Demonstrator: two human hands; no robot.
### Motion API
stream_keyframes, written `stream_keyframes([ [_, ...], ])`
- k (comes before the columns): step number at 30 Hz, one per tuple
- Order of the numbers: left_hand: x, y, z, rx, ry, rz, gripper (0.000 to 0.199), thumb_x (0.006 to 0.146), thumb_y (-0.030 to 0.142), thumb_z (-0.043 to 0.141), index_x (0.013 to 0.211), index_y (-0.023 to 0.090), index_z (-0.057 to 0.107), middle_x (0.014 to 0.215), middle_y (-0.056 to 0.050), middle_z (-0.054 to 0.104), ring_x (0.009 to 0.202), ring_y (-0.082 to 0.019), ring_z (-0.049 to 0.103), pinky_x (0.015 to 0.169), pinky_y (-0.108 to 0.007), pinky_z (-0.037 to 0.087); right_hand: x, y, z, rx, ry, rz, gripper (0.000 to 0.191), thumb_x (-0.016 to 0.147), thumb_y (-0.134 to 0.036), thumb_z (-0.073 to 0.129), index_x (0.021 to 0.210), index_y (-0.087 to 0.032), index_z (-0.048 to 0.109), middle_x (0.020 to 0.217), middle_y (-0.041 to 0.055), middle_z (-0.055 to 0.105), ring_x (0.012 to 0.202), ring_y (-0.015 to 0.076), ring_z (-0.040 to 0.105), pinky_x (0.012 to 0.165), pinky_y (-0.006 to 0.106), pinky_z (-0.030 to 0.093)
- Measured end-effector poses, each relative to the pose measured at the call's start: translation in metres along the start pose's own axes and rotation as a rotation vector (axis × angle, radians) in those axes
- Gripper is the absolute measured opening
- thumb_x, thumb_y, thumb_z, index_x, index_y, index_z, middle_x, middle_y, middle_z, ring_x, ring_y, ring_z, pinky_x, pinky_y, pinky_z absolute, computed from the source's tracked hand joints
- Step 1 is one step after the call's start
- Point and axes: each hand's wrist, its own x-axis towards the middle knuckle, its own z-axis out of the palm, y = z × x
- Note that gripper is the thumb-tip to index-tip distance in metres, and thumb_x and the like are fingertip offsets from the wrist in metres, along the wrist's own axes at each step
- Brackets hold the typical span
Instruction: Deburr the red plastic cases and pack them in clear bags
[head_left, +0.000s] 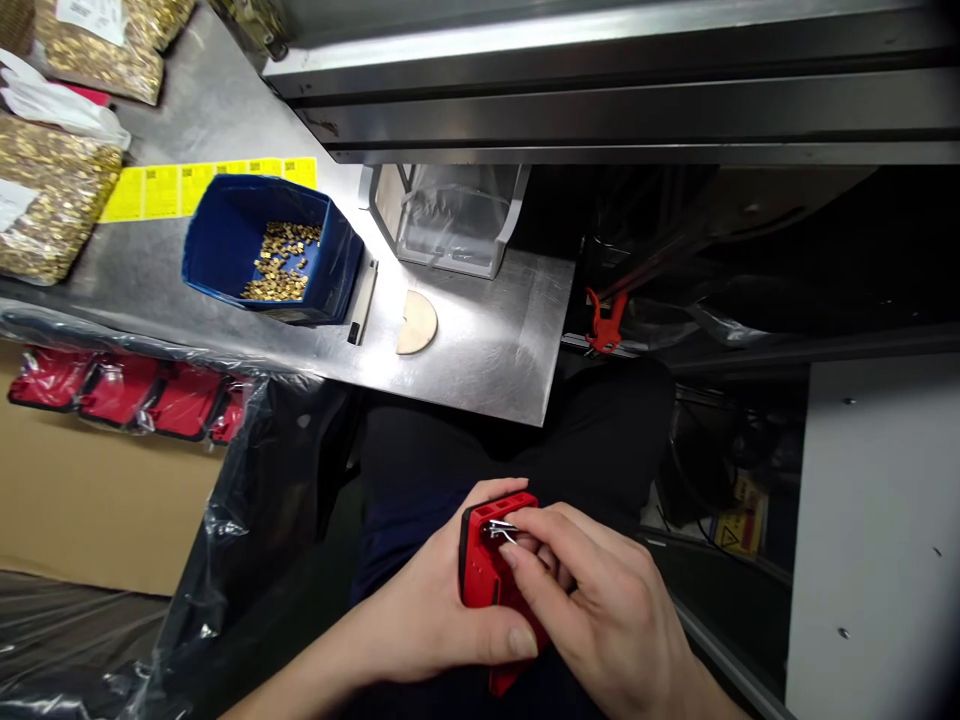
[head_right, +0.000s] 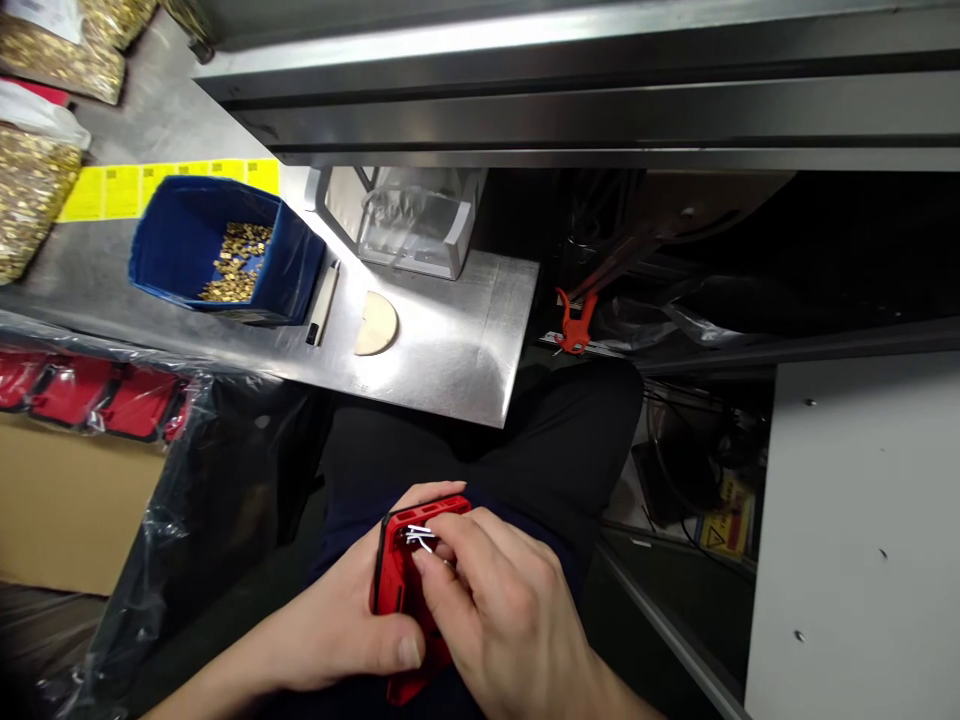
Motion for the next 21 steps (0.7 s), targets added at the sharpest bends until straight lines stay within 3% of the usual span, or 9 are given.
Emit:
stream_keyframes([
  [4,0.001,0.001,-0.001,0.072,0.022,-0.007,0.093,0.08,0.053,0.084,0.149,0.026,0.028,0.12,-0.008,0.059,0.107,-0.025,0.058,0.097,-0.042,0.044,0.001,0.0,-0.003,0.048,-0.031,0.031,0.016,0.098,-0.014,0.058,0.106,-0.021,0.07,0.091,-0.0009,0.072,0.077,0.0114,0.066,0.07,0.023,0.051],
  [7,0.001,-0.001,-0.004,0.014,0.007,-0.001,0.09,0.081,0.056,0.082,0.149,0.027,0.03,0.129,-0.01,0.056,0.118,-0.028,0.056,0.101,-0.044,0.044,0.005,0.005,-0.007,0.208,-0.045,0.16,0.013,0.098,-0.02,0.063,0.104,-0.026,0.072,0.091,-0.0038,0.073,0.076,0.0093,0.067,0.069,0.019,0.053],
  [10,-0.001,-0.005,-0.01,-0.052,-0.004,-0.037,0.091,0.082,0.058,0.081,0.151,0.027,0.031,0.125,-0.01,0.057,0.111,-0.026,0.058,0.095,-0.04,0.046,0.008,0.016,-0.013,0.367,0.131,0.324,0.011,0.099,-0.029,0.064,0.108,-0.029,0.07,0.086,-0.0051,0.073,0.066,0.0071,0.065,0.061,0.015,0.053],
  [12,-0.001,-0.008,-0.013,-0.073,-0.011,-0.054,0.091,0.082,0.058,0.081,0.152,0.027,0.031,0.122,-0.009,0.057,0.105,-0.025,0.059,0.091,-0.038,0.047,0.009,0.022,-0.017,0.347,0.225,0.336,0.013,0.099,-0.03,0.064,0.111,-0.028,0.068,0.089,-0.0043,0.072,0.068,0.0071,0.065,0.062,0.015,0.054],
  [14,-0.002,-0.009,-0.016,-0.082,-0.016,-0.031,0.088,0.083,0.057,0.081,0.151,0.026,0.034,0.121,-0.009,0.058,0.105,-0.025,0.059,0.093,-0.039,0.047,0.01,0.024,-0.02,0.231,0.185,0.251,0.015,0.098,-0.027,0.066,0.112,-0.028,0.068,0.095,-0.0027,0.071,0.077,0.0087,0.066,0.07,0.017,0.056],
  [18,-0.001,-0.009,-0.017,-0.103,-0.046,0.001,0.078,0.087,0.055,0.077,0.147,0.022,0.04,0.116,-0.009,0.061,0.104,-0.025,0.061,0.096,-0.04,0.047,0.012,0.022,-0.019,0.017,-0.072,-0.079,0.025,0.099,-0.015,0.059,0.122,-0.024,0.063,0.11,0.0018,0.07,0.095,0.0132,0.066,0.088,0.025,0.056],
  [21,0.002,-0.006,-0.015,-0.126,-0.091,0.007,0.077,0.088,0.055,0.076,0.147,0.021,0.04,0.122,-0.01,0.061,0.107,-0.025,0.062,0.093,-0.036,0.047,0.015,0.02,-0.015,-0.098,-0.145,-0.271,0.027,0.099,-0.009,0.054,0.125,-0.016,0.06,0.119,0.0069,0.07,0.106,0.0172,0.067,0.096,0.031,0.057],
])
